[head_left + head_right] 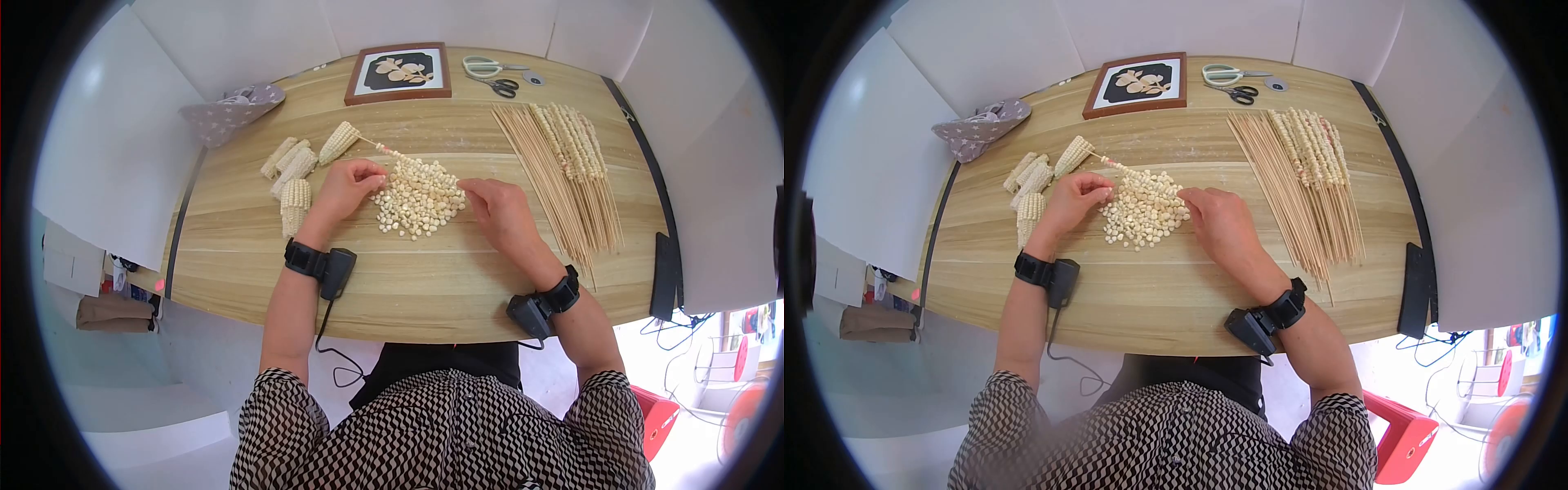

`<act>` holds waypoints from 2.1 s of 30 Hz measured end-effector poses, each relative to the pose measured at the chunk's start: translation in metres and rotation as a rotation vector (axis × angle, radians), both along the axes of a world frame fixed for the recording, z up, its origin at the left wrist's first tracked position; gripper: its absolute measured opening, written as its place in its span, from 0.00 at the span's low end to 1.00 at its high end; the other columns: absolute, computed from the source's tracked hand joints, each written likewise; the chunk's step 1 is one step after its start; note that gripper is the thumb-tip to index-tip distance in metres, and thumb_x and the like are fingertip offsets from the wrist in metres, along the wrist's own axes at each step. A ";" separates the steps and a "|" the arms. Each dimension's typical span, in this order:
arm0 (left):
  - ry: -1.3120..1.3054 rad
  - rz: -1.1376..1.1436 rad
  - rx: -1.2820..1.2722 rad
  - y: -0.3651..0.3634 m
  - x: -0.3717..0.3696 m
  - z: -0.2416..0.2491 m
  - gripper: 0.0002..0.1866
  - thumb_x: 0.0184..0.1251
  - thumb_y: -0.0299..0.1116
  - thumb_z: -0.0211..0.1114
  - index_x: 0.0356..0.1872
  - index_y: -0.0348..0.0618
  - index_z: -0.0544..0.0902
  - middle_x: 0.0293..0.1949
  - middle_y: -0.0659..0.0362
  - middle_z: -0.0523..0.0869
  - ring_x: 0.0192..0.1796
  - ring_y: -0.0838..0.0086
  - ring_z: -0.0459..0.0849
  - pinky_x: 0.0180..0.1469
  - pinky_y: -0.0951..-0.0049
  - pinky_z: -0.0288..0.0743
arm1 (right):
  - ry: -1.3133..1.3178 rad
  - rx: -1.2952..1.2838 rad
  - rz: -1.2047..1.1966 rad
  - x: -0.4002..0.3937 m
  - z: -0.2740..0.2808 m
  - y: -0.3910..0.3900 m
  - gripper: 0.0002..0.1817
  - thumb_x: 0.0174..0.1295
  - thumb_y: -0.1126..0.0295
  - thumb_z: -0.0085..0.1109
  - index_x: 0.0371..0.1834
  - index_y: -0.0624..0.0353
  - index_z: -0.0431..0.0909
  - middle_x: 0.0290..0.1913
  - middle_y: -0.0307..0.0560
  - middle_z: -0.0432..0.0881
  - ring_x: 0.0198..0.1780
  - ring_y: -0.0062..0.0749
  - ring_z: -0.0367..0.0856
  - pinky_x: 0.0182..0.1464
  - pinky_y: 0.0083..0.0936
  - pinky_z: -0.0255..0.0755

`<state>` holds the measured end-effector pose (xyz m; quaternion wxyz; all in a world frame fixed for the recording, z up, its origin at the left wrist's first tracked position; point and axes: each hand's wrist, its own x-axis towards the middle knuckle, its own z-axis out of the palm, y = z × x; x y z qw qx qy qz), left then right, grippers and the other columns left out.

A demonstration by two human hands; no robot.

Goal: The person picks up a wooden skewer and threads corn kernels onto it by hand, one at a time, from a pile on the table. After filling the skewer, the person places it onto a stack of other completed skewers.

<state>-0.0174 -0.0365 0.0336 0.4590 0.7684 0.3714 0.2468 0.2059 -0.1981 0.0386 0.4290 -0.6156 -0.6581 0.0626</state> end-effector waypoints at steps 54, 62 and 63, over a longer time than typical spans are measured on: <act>-0.923 0.514 -0.120 0.012 0.006 -0.007 0.09 0.63 0.20 0.63 0.42 0.29 0.76 0.40 0.51 0.85 0.41 0.73 0.85 0.45 0.78 0.81 | 0.022 -0.007 0.068 -0.006 0.000 -0.002 0.10 0.57 0.78 0.56 0.42 0.61 0.82 0.30 0.57 0.81 0.33 0.52 0.80 0.37 0.40 0.74; -0.886 0.499 -0.192 0.013 0.004 -0.007 0.11 0.65 0.22 0.61 0.46 0.30 0.75 0.41 0.50 0.84 0.40 0.72 0.84 0.43 0.78 0.81 | 0.003 0.000 0.068 -0.007 0.000 -0.003 0.10 0.57 0.77 0.57 0.42 0.60 0.81 0.28 0.56 0.80 0.32 0.51 0.80 0.36 0.40 0.74; -0.886 0.499 -0.191 0.013 0.004 -0.007 0.11 0.65 0.22 0.61 0.46 0.30 0.75 0.41 0.50 0.84 0.40 0.72 0.84 0.43 0.78 0.81 | -0.002 0.003 0.071 -0.007 0.001 -0.003 0.10 0.57 0.77 0.57 0.42 0.60 0.81 0.28 0.55 0.80 0.32 0.51 0.80 0.36 0.40 0.74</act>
